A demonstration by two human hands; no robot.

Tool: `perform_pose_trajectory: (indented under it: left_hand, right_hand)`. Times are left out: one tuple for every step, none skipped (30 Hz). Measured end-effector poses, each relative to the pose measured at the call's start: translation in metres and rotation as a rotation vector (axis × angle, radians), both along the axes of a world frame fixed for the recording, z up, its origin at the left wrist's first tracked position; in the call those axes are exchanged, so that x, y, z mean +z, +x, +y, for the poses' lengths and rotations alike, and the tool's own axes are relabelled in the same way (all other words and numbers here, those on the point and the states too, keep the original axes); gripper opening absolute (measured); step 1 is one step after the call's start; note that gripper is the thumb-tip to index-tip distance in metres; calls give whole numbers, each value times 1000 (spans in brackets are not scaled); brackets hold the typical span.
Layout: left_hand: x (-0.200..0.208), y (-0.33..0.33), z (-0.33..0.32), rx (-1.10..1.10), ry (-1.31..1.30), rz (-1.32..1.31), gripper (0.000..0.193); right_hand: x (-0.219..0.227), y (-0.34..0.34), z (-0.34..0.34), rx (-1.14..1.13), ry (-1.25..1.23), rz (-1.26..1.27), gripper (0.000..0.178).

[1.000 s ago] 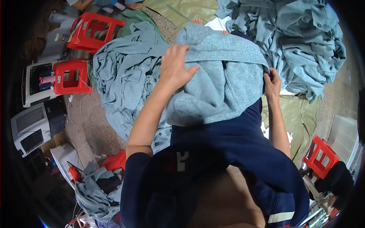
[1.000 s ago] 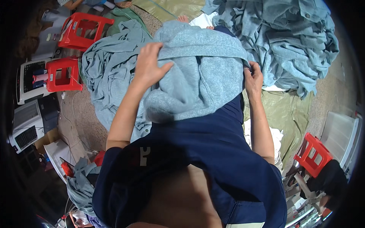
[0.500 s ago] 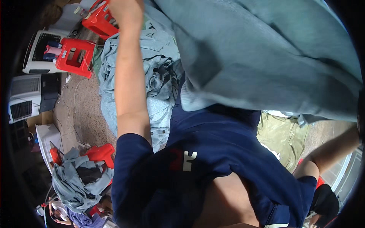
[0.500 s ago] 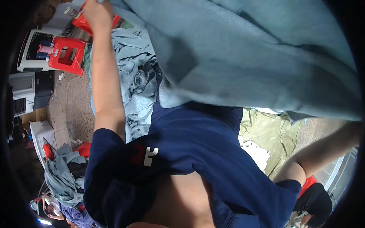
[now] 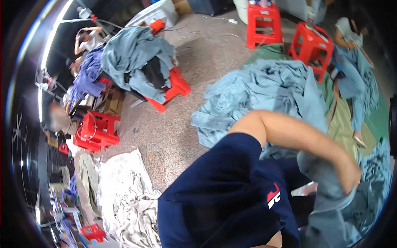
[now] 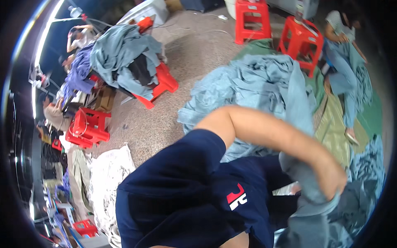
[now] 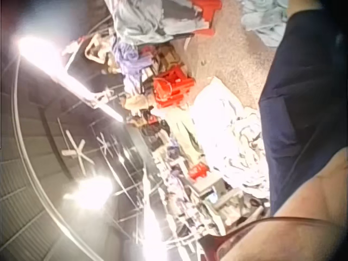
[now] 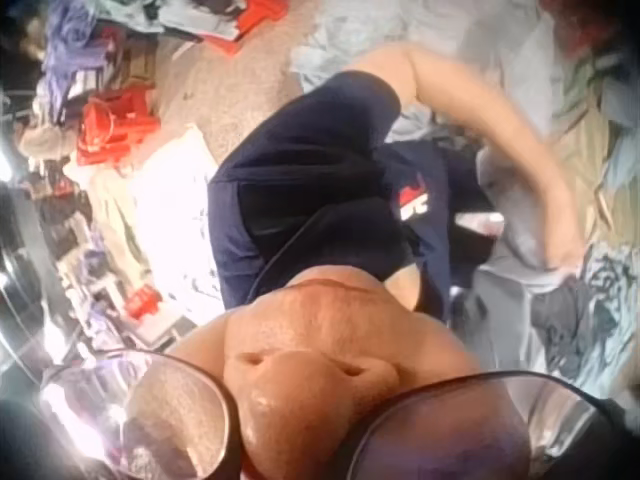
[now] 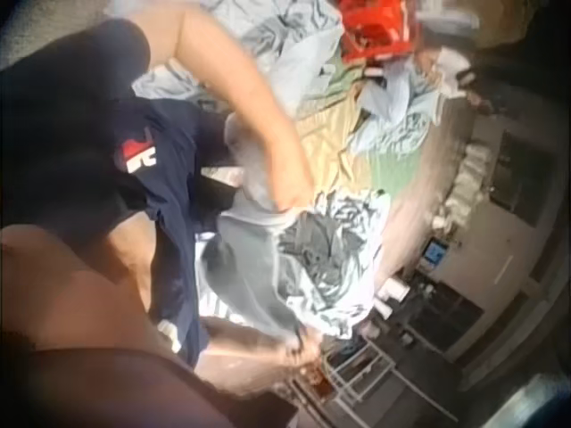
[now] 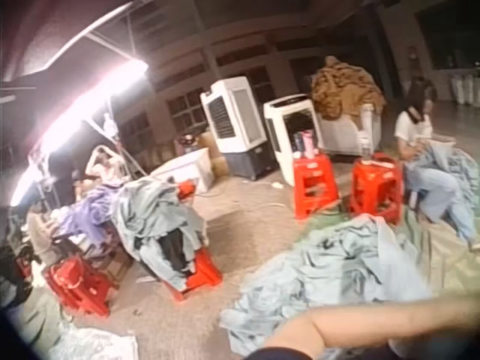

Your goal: Inspecting garments and adjusting buttons using a small tool.

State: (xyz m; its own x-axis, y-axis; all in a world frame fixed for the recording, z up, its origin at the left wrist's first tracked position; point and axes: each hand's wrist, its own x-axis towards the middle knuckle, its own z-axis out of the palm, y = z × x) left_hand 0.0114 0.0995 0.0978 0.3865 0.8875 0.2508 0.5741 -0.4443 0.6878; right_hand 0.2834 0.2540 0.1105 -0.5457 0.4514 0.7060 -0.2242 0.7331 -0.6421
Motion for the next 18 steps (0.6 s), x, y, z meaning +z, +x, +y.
perform_pose_trajectory:
  left_hand:
    - [-21, 9, -8, 149, 56, 114, 29]
    - [-14, 10, -31, 273, 24, 138, 24]
    - [-26, 5, -34, 377, 156, 149, 23]
    - [-44, 3, -36, 474, 285, 158, 23]
    - [-59, 7, -32, 573, 273, 3, 22]
    - [-61, 9, -32, 561, 259, -75, 20]
    - [-62, 11, -37, 596, 238, -113, 19]
    - [-54, 17, -42, 608, 220, -167, 17]
    - [-55, 16, -39, 601, 210, -178, 17]
    - [-56, 14, -37, 574, 270, -153, 21]
    - [-57, 12, -34, 537, 332, -135, 24]
    - [-66, 3, -25, 515, 350, -43, 29]
    - [-80, -12, -28, 545, 211, 2, 26]
    - [-73, -32, -51, 501, 170, -169, 27]
    - [-67, -52, -66, 441, -75, -194, 36]
    - [-83, -75, -83, 378, -147, -266, 47]
    - [-77, -93, -99, 417, -363, -239, 55]
    - [-102, -108, -110, 536, -224, -203, 55]
  right_hand:
    - [-28, 2, 18, 207, -26, -61, 19]
    - [-55, 2, 29, 384, -58, -126, 19]
    - [-60, -11, 15, 555, -70, -200, 20]
    - [-70, -21, -6, 555, -68, -195, 20]
    - [-68, -41, -48, 397, -262, -302, 14]
    - [-67, -58, -81, 197, -450, -419, 8]
    - [-91, -79, -83, 323, -308, -310, 8]
    - [-101, -84, -91, 299, -339, -361, 11]
    - [-102, -82, -93, 311, -512, -547, 13]
    - [-105, -80, -98, 344, -566, -571, 14]
    - [-106, -79, -104, 366, -623, -594, 16]
    - [-96, -77, -107, 361, -620, -608, 20]
    - [-96, -80, -99, 329, -530, -650, 21]
    - [-103, -78, -89, 277, -526, -647, 22]
    - [-97, -86, -94, 224, -578, -553, 23]
    - [-105, -90, -89, 222, -607, -484, 25]
    - [-109, -98, -86, 218, -617, -519, 26]
    - [-105, -105, -89, 240, -709, -535, 27]
